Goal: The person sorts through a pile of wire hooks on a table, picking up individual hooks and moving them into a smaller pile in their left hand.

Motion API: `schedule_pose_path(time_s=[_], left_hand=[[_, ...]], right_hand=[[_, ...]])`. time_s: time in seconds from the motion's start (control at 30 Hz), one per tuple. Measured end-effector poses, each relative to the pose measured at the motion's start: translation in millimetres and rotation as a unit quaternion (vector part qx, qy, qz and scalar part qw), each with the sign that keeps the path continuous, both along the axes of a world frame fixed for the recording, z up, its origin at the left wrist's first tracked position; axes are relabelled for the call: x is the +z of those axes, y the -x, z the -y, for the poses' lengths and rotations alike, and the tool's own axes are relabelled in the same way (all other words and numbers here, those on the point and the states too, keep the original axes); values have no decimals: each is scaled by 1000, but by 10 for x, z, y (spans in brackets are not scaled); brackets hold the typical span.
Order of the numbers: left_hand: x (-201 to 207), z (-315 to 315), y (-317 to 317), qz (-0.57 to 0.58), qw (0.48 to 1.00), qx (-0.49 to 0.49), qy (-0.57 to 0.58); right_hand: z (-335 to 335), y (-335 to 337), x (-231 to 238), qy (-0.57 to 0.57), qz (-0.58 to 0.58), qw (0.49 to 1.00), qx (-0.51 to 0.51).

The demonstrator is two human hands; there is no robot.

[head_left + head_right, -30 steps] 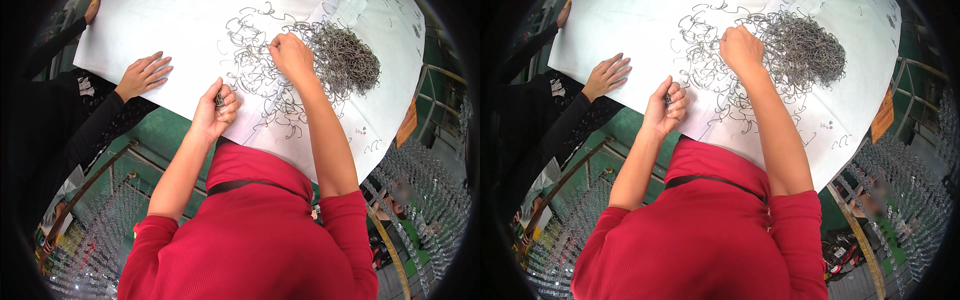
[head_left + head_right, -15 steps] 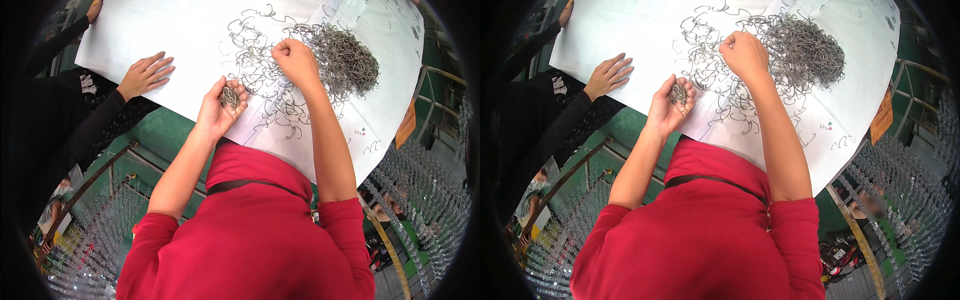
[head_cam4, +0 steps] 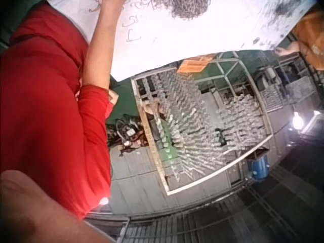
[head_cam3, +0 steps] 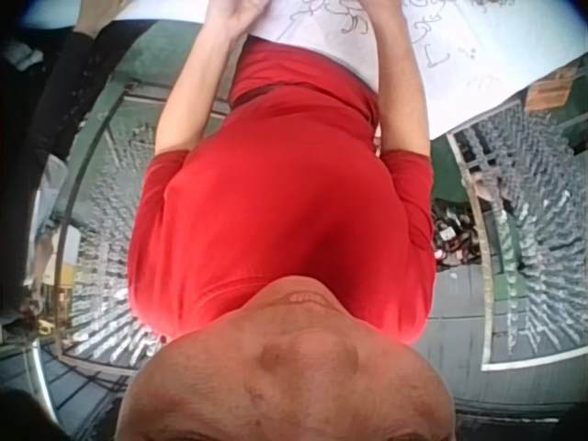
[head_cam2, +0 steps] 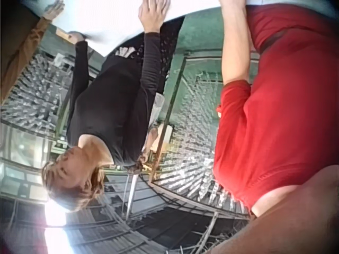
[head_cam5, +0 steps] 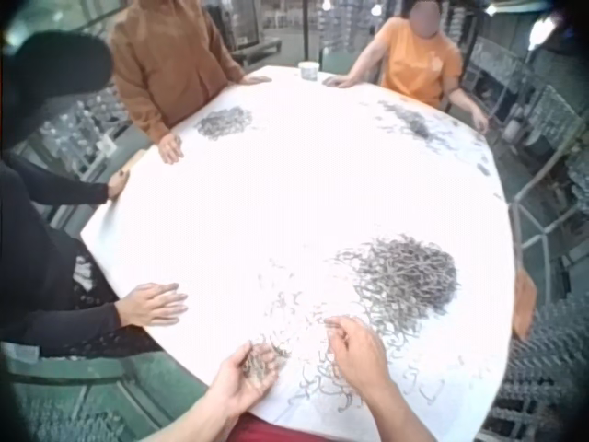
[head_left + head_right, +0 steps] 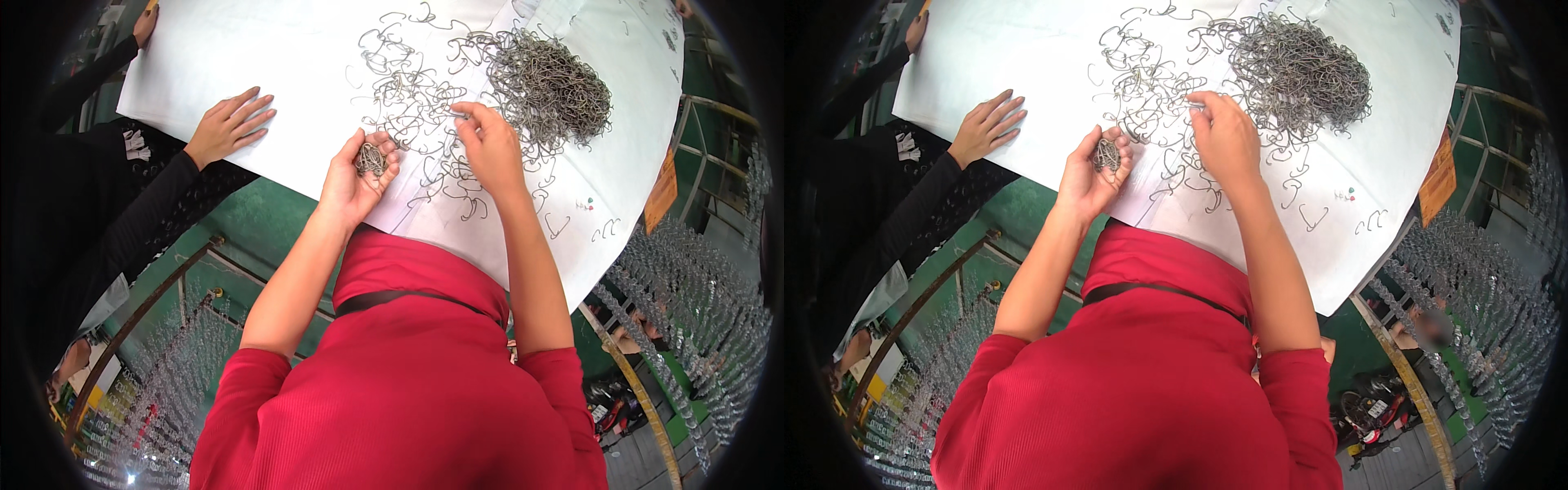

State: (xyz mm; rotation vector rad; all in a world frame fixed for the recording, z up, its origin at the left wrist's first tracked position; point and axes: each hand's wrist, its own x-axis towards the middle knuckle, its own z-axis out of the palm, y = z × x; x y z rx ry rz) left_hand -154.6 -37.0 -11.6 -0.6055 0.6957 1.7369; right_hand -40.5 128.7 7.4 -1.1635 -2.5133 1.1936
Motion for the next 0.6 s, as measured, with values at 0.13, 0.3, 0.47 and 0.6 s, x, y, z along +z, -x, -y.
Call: schedule_pose_path(time_s=[0.13, 0.3, 0.47, 0.6], left_hand=[[-47, 103, 60, -19, 1000, -6, -20], [1, 155, 71, -17, 1000, 11, -14], [30, 180, 66, -10, 1000, 26, -1], [12, 199, 90, -8, 999, 34, -14]], right_hand=[[-144, 67, -40, -79, 61, 995, -5], [-159, 138, -23, -74, 68, 994, 41], [-264, 197, -84, -125, 85, 987, 54], [-379, 134, -14, -108, 75, 991, 18]])
